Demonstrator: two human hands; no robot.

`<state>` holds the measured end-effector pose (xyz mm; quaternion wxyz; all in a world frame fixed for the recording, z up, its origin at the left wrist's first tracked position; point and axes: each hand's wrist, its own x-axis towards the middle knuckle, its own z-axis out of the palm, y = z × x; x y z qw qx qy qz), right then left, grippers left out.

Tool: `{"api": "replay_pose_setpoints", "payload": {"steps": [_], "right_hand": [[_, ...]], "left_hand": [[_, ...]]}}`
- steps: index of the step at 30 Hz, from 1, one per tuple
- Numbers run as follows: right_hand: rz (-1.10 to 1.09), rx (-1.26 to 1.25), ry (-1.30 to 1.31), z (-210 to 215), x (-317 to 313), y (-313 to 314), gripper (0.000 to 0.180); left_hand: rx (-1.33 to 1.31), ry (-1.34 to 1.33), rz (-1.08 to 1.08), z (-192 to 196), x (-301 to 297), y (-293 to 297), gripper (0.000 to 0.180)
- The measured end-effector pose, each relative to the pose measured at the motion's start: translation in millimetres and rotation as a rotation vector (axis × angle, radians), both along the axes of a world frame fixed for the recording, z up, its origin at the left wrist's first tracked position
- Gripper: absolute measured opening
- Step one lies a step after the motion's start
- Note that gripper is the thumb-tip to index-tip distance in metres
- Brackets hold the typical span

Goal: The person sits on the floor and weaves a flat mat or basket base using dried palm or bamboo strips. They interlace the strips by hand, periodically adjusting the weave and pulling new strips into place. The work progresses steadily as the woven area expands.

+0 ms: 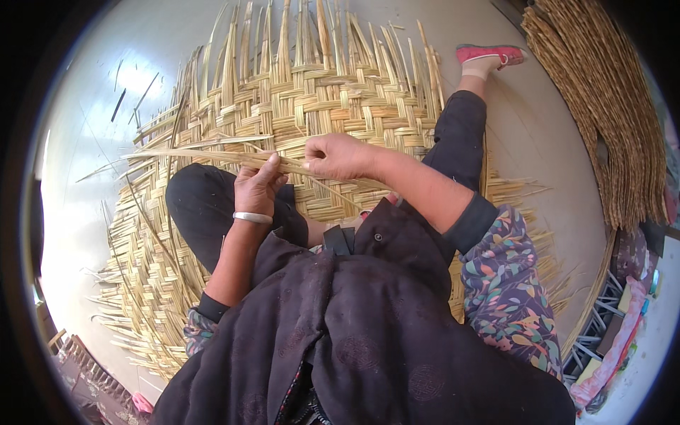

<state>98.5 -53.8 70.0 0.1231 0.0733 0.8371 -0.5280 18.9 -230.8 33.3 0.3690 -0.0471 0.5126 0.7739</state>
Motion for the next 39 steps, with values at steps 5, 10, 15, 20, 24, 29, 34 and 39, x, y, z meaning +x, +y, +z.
{"api": "replay_pose_setpoints", "payload": {"steps": [5,10,15,20,24,29,34,39], "right_hand": [[-0.088,-0.28,-0.449,20.1,-2.9,5.6,0.015],[0.014,0.096,-0.376,30.9,-18.1,33.6,0.017],[0.221,0.774,-0.008,44.7,-41.2,41.8,0.018],[0.134,0.107,-0.449,45.3,-63.5,40.8,0.024],[0.164,-0.135,-0.486,17.8,-72.9,49.1,0.022],[0.129,0.107,-0.286,19.4,-78.1,61.5,0.02],[0.061,0.059,-0.244,-0.1,-82.6,84.6,0.024],[-0.045,-0.296,-0.342,1.4,-84.5,91.1,0.027]], "left_hand": [[0.014,-0.03,-0.021,-2.7,-3.4,-4.0,0.021],[0.128,-0.134,0.071,-3.2,-19.5,-5.4,0.017],[0.099,-0.096,0.163,2.0,-31.1,1.5,0.018],[0.056,-0.023,0.129,5.4,-38.7,16.5,0.02],[0.09,0.023,0.031,-0.3,-46.2,29.8,0.019],[0.036,-0.065,0.066,4.1,-73.9,38.5,0.019],[0.034,-0.013,0.031,-2.3,-116.1,43.5,0.023],[0.057,0.085,-0.019,-6.5,-132.1,51.7,0.027]]}}
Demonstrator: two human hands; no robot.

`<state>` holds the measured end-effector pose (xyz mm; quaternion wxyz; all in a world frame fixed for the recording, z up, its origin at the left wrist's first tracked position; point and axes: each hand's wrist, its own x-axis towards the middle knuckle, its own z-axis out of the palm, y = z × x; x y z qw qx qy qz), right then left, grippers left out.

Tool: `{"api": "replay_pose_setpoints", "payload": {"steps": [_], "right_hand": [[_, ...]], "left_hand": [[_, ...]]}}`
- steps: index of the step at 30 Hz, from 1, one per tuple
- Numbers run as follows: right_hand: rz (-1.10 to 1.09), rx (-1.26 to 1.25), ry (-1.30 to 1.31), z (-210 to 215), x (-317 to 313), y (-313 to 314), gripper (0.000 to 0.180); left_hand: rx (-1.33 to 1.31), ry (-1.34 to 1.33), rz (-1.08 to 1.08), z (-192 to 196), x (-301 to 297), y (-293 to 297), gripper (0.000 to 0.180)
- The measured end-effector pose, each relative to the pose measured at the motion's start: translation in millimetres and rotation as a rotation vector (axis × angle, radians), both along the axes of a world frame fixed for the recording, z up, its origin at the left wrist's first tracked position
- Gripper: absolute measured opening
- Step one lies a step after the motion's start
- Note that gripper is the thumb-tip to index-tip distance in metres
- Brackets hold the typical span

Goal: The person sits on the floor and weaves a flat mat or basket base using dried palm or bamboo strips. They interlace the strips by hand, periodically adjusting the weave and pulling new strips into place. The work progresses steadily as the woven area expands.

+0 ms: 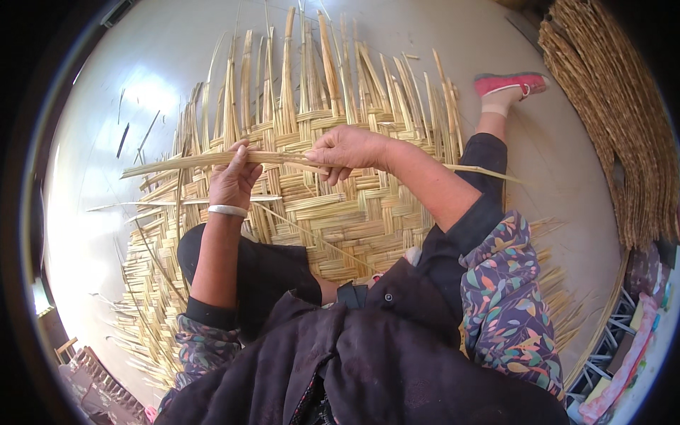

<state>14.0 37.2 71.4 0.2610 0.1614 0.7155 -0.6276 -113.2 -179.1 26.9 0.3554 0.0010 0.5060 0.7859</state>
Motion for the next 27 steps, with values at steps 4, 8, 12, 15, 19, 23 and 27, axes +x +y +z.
{"api": "replay_pose_setpoints", "payload": {"steps": [4,8,12,15,19,23,27], "right_hand": [[-0.027,-0.058,-0.024,-11.7,-1.7,3.9,0.024],[-0.072,0.0,0.001,-19.3,-1.4,5.6,0.022],[-0.001,0.281,0.161,-21.5,-5.9,-6.7,0.021],[0.046,0.469,0.278,-19.9,-7.8,-16.7,0.022],[0.1,0.708,0.447,-20.5,-9.5,-26.1,0.021],[0.104,0.734,0.441,-16.4,-15.0,-32.4,0.022],[0.06,0.683,0.424,-18.8,-16.2,-35.0,0.021]], "left_hand": [[-0.001,0.0,-0.019,-5.7,-1.4,2.6,0.028],[-0.046,-0.054,-0.017,-6.7,3.8,9.8,0.029],[-0.173,-0.109,-0.01,-14.6,6.1,13.7,0.02],[-0.226,-0.128,-0.006,-10.7,14.0,17.6,0.022],[-0.189,-0.168,-0.051,-8.0,21.7,20.0,0.023],[-0.151,-0.17,-0.052,-9.5,18.0,17.7,0.021],[-0.143,-0.123,-0.061,-12.2,15.1,14.6,0.017]]}}
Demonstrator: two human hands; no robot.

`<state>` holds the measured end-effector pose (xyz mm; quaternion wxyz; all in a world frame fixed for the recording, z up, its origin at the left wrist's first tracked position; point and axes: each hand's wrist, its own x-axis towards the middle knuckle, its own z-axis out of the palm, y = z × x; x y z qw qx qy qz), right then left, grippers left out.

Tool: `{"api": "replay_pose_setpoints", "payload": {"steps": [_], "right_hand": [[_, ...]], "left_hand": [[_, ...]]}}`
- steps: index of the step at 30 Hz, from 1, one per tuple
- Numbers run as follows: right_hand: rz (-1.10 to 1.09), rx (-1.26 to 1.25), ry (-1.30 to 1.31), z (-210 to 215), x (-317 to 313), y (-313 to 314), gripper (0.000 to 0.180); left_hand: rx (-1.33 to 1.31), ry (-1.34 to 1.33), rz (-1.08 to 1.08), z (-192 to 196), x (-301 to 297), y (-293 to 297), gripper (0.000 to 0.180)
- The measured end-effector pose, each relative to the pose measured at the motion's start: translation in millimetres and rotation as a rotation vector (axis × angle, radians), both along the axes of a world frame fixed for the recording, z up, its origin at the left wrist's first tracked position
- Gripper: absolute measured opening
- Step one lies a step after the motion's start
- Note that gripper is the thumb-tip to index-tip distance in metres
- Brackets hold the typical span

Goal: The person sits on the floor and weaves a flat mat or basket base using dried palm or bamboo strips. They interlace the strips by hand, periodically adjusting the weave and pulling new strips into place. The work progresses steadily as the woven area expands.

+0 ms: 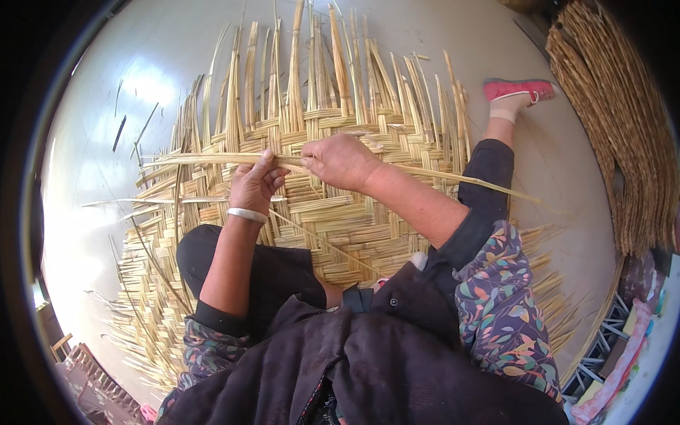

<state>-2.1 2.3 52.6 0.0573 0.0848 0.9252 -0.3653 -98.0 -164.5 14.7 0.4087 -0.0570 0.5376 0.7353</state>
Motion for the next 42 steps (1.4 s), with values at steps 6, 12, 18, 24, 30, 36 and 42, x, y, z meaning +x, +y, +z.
{"api": "replay_pose_setpoints", "payload": {"steps": [6,12,18,24,30,36,42], "right_hand": [[-0.121,-0.505,-0.183,-1.7,-5.2,6.4,0.019],[-0.129,-0.586,-0.199,1.7,-9.8,6.8,0.018],[-0.103,-0.57,-0.137,-4.0,-16.4,4.7,0.016],[-0.109,-0.498,-0.087,3.2,-21.4,4.3,0.013],[-0.213,-0.807,-0.202,1.3,-26.1,5.9,0.011],[-0.219,-0.708,-0.115,1.3,-27.3,2.0,0.011],[-0.163,-0.541,-0.067,7.0,-27.3,-5.1,0.01]], "left_hand": [[0.053,0.045,-0.027,0.6,1.6,-0.1,0.015],[0.128,0.075,-0.024,-0.3,1.5,0.0,0.015],[0.136,0.197,0.002,-4.1,2.5,0.7,0.021],[0.133,0.132,0.046,3.4,3.2,3.4,0.017],[0.124,0.138,0.068,4.9,3.3,2.7,0.02],[0.155,0.115,0.105,6.0,4.5,1.7,0.026],[0.185,0.126,0.102,1.9,2.3,-0.5,0.026]]}}
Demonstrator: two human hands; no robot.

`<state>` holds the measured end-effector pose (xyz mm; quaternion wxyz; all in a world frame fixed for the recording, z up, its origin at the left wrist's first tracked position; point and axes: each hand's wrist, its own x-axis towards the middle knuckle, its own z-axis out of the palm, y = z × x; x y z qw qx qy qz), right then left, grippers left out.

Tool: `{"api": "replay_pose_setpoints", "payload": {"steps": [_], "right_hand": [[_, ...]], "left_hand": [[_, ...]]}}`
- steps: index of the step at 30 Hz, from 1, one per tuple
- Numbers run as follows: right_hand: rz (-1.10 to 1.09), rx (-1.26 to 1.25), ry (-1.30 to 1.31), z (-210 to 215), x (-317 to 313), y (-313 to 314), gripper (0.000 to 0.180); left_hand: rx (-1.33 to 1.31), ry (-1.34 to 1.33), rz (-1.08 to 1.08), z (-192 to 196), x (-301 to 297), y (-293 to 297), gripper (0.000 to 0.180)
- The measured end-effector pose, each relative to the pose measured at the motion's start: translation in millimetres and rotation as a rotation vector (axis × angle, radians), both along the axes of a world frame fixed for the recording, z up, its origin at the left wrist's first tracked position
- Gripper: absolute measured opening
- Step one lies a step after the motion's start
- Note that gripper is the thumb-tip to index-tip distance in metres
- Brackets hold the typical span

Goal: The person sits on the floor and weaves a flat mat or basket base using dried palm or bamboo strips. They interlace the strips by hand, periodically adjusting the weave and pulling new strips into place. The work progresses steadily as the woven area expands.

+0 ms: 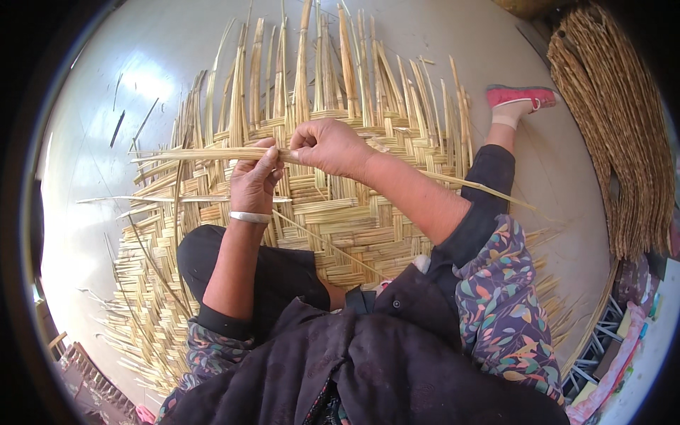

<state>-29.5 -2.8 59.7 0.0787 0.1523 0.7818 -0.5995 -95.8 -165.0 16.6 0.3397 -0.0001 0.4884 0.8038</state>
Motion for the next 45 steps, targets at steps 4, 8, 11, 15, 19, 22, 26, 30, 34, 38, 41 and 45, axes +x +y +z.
{"api": "replay_pose_setpoints", "payload": {"steps": [4,8,11,15,19,22,26,30,34,38,41,45], "right_hand": [[-0.038,-0.133,-0.029,-5.4,1.0,0.6,0.009],[-0.017,-0.376,-0.166,0.0,-1.6,10.7,0.011],[0.027,-0.553,-0.221,-0.3,-0.9,21.6,0.013],[0.066,-0.612,-0.277,2.9,-1.0,33.3,0.013],[0.176,-0.535,-0.286,6.1,2.4,41.7,0.013],[0.216,-0.498,-0.293,8.4,3.5,42.6,0.013],[0.252,-0.42,-0.251,9.0,3.0,42.7,0.014],[0.253,-0.322,-0.205,12.2,3.0,40.1,0.012],[0.206,-0.124,-0.09,12.0,5.6,33.3,0.01],[0.235,0.222,-0.039,14.3,5.0,21.6,0.011],[0.236,0.404,-0.05,13.6,3.1,11.0,0.01],[0.133,0.315,-0.097,6.8,1.2,6.8,0.011]], "left_hand": [[0.025,-0.012,-0.006,-1.2,0.4,1.0,0.025],[0.023,-0.012,-0.05,-1.4,-0.8,-1.9,0.024],[0.029,0.001,-0.088,-0.7,-1.2,-1.0,0.024],[0.063,0.011,-0.082,3.7,0.6,0.1,0.025],[0.054,0.016,-0.106,7.3,0.1,1.1,0.025],[0.052,0.029,-0.127,7.1,1.1,1.0,0.025],[0.079,0.053,-0.181,3.9,-1.2,-1.3,0.025],[0.06,0.034,-0.194,2.5,-2.9,-1.3,0.026],[-0.016,0.053,-0.183,6.6,0.3,1.6,0.025],[-0.066,0.036,-0.15,0.0,0.5,3.0,0.022],[-0.099,0.093,-0.112,-6.2,0.0,2.1,0.021],[-0.096,0.126,-0.072,-6.2,0.1,3.2,0.02]]}}
